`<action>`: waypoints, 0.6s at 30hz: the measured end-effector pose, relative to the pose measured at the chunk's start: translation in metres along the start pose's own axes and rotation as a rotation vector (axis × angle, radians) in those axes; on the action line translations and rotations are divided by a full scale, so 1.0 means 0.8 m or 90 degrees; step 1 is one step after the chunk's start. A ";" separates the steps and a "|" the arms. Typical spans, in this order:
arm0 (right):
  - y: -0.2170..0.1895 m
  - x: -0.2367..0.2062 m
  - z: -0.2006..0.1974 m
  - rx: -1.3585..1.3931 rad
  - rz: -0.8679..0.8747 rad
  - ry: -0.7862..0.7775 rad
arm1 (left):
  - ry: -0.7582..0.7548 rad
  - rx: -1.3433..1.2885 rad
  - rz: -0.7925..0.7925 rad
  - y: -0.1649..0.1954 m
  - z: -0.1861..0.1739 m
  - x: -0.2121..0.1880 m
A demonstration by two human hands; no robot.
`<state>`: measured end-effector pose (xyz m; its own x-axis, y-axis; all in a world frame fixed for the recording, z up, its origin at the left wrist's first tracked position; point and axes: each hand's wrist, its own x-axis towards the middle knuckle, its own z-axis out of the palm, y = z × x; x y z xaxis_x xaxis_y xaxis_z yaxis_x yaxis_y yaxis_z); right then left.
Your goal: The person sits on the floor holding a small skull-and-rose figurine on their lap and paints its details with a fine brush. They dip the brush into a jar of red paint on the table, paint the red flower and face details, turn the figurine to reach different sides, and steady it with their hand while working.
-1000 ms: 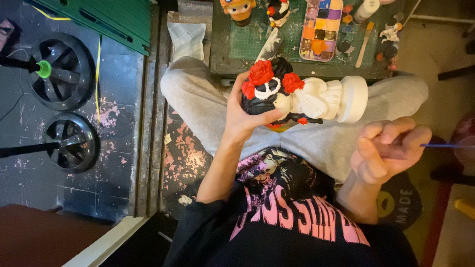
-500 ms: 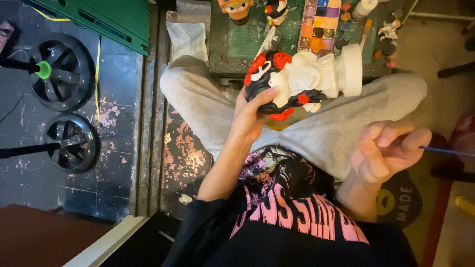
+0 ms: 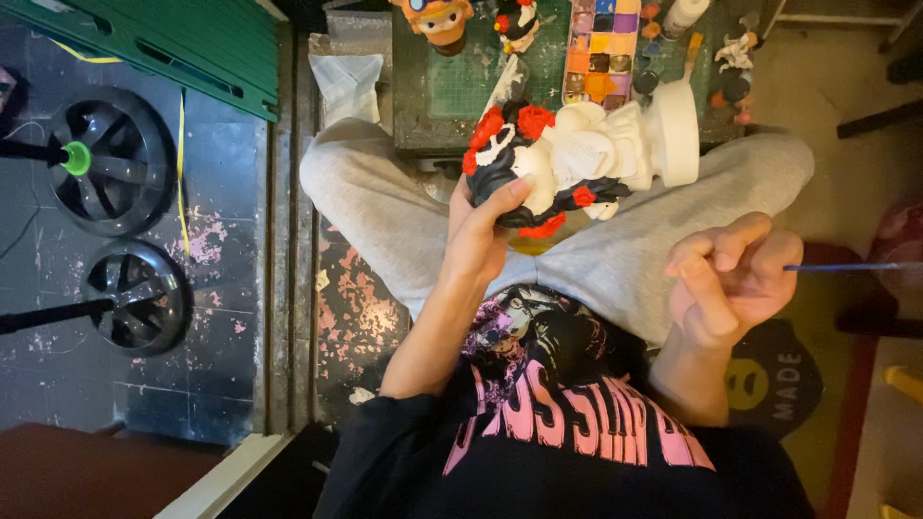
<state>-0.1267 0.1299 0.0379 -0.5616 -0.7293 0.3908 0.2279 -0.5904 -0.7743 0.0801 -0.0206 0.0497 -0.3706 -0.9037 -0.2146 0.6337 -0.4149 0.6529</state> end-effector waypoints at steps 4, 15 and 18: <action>-0.001 -0.001 0.007 0.046 0.036 0.019 | 0.012 0.110 0.094 0.005 0.013 -0.005; 0.017 0.012 0.005 -0.037 0.003 0.028 | 0.009 0.451 0.293 0.005 0.039 -0.019; 0.024 0.021 -0.003 -0.160 -0.066 0.017 | -0.008 0.442 0.278 0.006 0.037 -0.021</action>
<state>-0.1335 0.1075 0.0286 -0.5937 -0.6582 0.4629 -0.0340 -0.5542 -0.8317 0.0691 -0.0042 0.0782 -0.1981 -0.9657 0.1681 0.1593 0.1375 0.9776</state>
